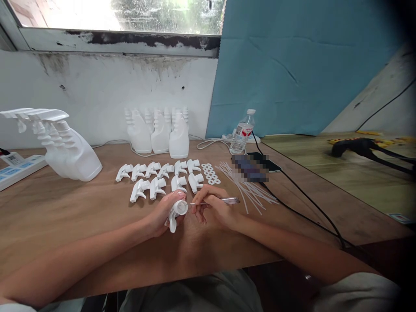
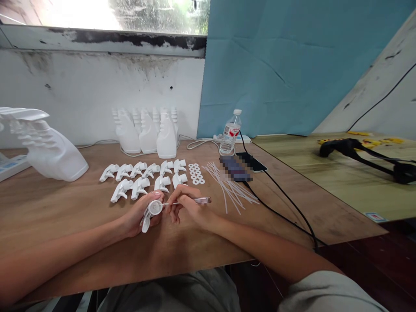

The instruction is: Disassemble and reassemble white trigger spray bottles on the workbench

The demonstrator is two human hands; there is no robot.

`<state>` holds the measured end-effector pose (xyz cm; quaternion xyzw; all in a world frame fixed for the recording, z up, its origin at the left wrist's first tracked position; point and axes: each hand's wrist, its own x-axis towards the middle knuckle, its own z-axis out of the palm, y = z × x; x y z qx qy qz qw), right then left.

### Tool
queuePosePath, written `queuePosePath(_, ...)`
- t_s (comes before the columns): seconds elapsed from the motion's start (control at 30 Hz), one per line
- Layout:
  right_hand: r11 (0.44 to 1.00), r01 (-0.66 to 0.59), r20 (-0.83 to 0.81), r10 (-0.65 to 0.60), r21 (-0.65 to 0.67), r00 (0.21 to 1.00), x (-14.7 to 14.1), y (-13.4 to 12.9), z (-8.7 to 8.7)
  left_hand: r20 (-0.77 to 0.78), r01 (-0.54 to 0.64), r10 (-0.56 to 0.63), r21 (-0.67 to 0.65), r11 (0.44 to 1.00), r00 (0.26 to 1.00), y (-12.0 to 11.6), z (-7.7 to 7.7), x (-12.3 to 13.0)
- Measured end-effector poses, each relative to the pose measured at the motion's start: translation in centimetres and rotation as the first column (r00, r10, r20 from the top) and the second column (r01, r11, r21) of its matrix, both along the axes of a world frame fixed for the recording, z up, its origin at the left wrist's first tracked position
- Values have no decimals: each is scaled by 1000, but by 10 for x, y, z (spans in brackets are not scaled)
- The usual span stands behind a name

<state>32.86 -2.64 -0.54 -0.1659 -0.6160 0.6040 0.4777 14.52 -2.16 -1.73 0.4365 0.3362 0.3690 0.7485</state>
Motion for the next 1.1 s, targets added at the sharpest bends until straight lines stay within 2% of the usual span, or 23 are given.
queuePosePath(0.13, 980, -114, -22, 112, -165, 993, -2, 5, -2, -21, 10, -10, 2, 1000, 1000, 1, -2, 0)
queuePosePath(0.27, 972, -150, 9, 154, -181, 988, -5, 6, -2, -54, -3, 3, 7, 1000, 999, 1, -2, 1)
queuePosePath(0.53, 995, 42, 185, -26, -86, 982, -10, 0, 1, -102, -22, 20, -17, 1000, 995, 1, 2, 3)
queuePosePath(0.67, 977, 201, 276, -212, 68, 937, -11, -1, 1, -107, -16, 15, -12, 1000, 994, 2, 1, 2)
queuePosePath(0.77, 950, 265, 302, -305, 165, 903, -11, -2, 3, -110, -8, 7, -5, 1000, 994, 1, 2, 2)
queuePosePath(0.87, 953, 244, 316, -291, 181, 903, -10, -3, 5, -108, -11, 10, -1, 1000, 994, 0, 3, 3)
queuePosePath(0.97, 968, 206, 277, -239, 142, 931, -4, -1, 10, -91, -23, 23, 9, 1000, 996, 0, 3, 3)
queuePosePath(1.1, 955, 277, 180, -293, 105, 939, 20, 19, 21, -76, 15, -13, 32, 999, 997, 1, -1, 3)
